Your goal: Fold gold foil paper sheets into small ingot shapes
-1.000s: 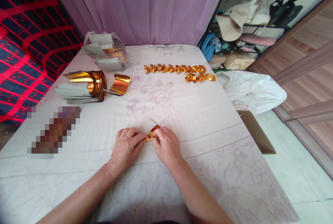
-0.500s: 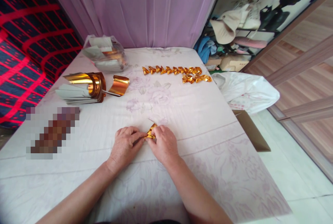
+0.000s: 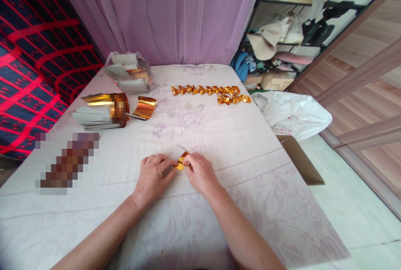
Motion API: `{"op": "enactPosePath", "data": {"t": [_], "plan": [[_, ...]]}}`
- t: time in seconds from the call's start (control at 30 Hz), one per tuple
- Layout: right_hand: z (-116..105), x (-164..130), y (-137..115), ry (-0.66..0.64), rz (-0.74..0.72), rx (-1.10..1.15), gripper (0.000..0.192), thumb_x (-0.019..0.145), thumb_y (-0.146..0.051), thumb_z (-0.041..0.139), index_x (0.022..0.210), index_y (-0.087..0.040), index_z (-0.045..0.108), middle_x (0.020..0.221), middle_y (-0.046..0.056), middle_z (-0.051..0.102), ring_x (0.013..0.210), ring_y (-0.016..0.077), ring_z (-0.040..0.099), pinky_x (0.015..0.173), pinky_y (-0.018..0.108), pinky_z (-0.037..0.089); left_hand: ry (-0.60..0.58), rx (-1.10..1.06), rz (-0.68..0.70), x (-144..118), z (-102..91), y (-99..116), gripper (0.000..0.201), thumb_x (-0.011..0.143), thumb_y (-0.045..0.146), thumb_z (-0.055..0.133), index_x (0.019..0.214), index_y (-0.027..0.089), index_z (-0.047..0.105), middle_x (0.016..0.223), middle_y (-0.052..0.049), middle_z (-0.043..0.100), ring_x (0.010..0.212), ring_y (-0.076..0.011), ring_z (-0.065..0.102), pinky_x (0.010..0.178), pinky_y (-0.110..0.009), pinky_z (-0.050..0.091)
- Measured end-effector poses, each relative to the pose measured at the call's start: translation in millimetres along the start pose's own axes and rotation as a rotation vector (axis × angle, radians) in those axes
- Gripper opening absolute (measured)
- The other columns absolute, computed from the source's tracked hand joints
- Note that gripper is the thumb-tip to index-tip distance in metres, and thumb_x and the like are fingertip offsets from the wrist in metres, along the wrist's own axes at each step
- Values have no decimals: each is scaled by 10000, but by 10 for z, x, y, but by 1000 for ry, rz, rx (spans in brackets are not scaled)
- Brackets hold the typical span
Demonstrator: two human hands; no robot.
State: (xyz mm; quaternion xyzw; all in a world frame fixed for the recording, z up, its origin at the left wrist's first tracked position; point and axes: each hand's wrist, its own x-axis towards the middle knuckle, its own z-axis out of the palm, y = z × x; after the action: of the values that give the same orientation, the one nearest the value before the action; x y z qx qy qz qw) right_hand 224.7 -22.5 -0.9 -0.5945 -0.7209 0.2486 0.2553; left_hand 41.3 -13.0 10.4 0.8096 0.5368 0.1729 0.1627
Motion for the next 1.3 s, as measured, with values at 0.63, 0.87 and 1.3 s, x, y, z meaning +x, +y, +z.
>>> {"op": "enactPosePath", "data": {"t": [0.63,0.87,1.3], "plan": [[72,-64,55,85,-79,-11,214,803,-74,587,945,-221,649,941,25,648,826,150,629,731,260,495,1,-56,13,-43,-6,-76,229,881,186,603,975,333,752,924,-5,663,913,-196,593,869,-411,359],[113,-96,46,150,-152,-107,315,829,-85,560,1081,-240,668,1055,55,625,929,169,641,838,296,517,46,-18,42,-77,-1,-50,215,888,215,599,993,328,749,926,-16,658,907,-197,584,874,-408,368],[-14,-135,-95,133,-259,-317,214,876,-143,583,1031,-232,700,1049,67,659,979,223,570,854,369,467,69,89,149,60,-97,-89,196,896,224,621,954,346,763,944,-25,659,923,-208,572,893,-424,346]]}}
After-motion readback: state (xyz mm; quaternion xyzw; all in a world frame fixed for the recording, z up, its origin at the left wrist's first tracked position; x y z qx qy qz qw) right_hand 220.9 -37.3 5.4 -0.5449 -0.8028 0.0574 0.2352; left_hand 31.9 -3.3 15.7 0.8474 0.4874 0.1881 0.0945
